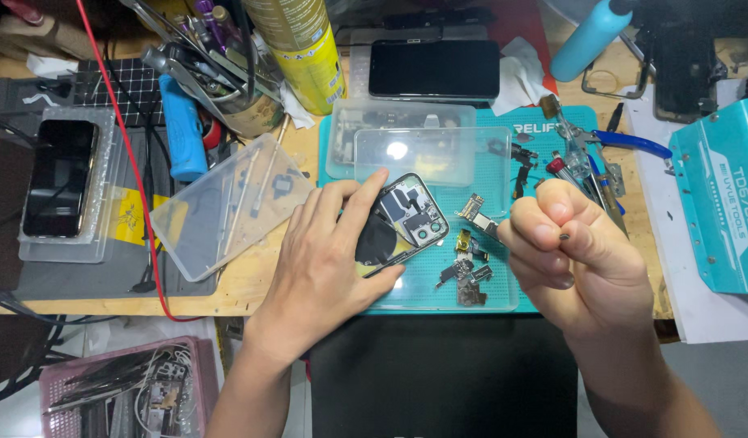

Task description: The person works on a disassembled smartphone at a repair bench, lifting the internal assembly out of the frame, detaching and handling small internal components and flex parts by hand, then placing the assembly back into the phone frame and pressing it into place on the mat.

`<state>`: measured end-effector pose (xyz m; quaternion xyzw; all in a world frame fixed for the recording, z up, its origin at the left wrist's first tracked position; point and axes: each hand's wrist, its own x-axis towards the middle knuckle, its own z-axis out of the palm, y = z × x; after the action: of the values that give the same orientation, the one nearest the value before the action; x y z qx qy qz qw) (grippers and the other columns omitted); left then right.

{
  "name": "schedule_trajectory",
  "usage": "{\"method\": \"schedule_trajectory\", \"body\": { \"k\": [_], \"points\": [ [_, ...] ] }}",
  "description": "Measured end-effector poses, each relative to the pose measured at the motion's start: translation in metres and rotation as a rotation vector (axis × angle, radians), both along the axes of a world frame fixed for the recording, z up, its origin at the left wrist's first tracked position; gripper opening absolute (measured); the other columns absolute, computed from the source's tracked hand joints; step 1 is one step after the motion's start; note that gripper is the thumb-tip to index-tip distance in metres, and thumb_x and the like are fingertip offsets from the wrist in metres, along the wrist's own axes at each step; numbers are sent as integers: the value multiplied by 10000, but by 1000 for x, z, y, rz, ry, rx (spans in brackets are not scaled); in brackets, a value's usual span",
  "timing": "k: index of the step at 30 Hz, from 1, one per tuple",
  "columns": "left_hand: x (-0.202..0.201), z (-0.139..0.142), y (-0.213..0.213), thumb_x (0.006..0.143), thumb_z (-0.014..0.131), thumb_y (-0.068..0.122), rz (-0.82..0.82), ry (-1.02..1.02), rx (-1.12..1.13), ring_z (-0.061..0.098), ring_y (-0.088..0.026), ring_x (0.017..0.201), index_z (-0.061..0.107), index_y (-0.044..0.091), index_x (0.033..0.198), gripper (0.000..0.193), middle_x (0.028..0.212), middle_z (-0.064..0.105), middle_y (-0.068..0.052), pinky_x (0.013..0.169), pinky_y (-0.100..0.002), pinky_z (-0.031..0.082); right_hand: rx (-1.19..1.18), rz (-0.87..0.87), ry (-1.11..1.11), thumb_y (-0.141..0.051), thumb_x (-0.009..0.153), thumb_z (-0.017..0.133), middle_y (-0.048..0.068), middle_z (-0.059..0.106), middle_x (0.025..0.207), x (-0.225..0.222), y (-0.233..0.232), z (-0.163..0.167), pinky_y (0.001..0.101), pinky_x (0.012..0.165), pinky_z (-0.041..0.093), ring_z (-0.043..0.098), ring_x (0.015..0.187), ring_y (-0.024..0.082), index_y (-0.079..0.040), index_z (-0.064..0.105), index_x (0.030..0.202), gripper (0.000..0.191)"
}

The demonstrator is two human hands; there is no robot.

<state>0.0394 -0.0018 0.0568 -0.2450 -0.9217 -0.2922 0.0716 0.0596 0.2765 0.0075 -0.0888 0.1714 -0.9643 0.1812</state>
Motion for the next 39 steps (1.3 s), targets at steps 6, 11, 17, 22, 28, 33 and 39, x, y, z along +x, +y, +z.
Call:
{"method": "schedule_trajectory", "body": {
  "k": [6,11,17,22,28,33,39],
  "points": [
    [-1,-1,0,656,903,205,-14,2,5,546,-358,1082,444,32,1492,969,1216,540,-166,940,-455,438,1,-6,10,-82,1063,695,85,603,984,1,-2,1,195,676,416,484,830,110,-11,600,1067,118],
    [0,-2,-1,653,901,206,-19,10,7,544,-358,1089,442,24,1490,972,1214,538,-170,949,-455,436,66,-35,48,-71,1042,719,97,614,976,1,-4,0,208,694,403,480,830,121,-11,616,1067,122],
    [0,-4,-1,651,902,214,-14,8,16,545,-358,1092,446,28,1489,971,1215,544,-169,951,-452,437,172,-113,139,-44,1019,732,142,620,999,3,-4,0,233,702,426,510,809,156,17,621,1066,135],
    [0,-5,-1,654,899,214,-11,16,23,544,-359,1098,448,31,1486,964,1217,546,-168,958,-455,436,470,-332,332,21,1031,730,208,663,1040,6,-11,7,271,731,519,618,861,200,54,618,1119,146],
    [1,-5,-2,666,894,216,-11,14,28,543,-356,1118,446,29,1493,959,1210,546,-162,969,-456,433,1112,-643,608,63,912,708,195,703,982,18,-22,30,316,737,640,727,872,205,46,540,1114,264],
    [-1,-3,-7,663,896,224,14,32,18,541,-354,1128,451,29,1483,953,1205,542,-160,969,-455,431,1191,-699,750,103,845,743,208,691,980,15,-32,38,371,822,667,743,912,241,64,526,1137,366],
    [-3,-1,-22,681,898,229,90,61,13,552,-357,1138,456,43,1495,945,1239,555,-159,992,-454,441,1330,-719,873,100,829,757,187,701,978,8,-40,39,348,795,643,743,895,231,76,570,1128,354]
  ]
}}
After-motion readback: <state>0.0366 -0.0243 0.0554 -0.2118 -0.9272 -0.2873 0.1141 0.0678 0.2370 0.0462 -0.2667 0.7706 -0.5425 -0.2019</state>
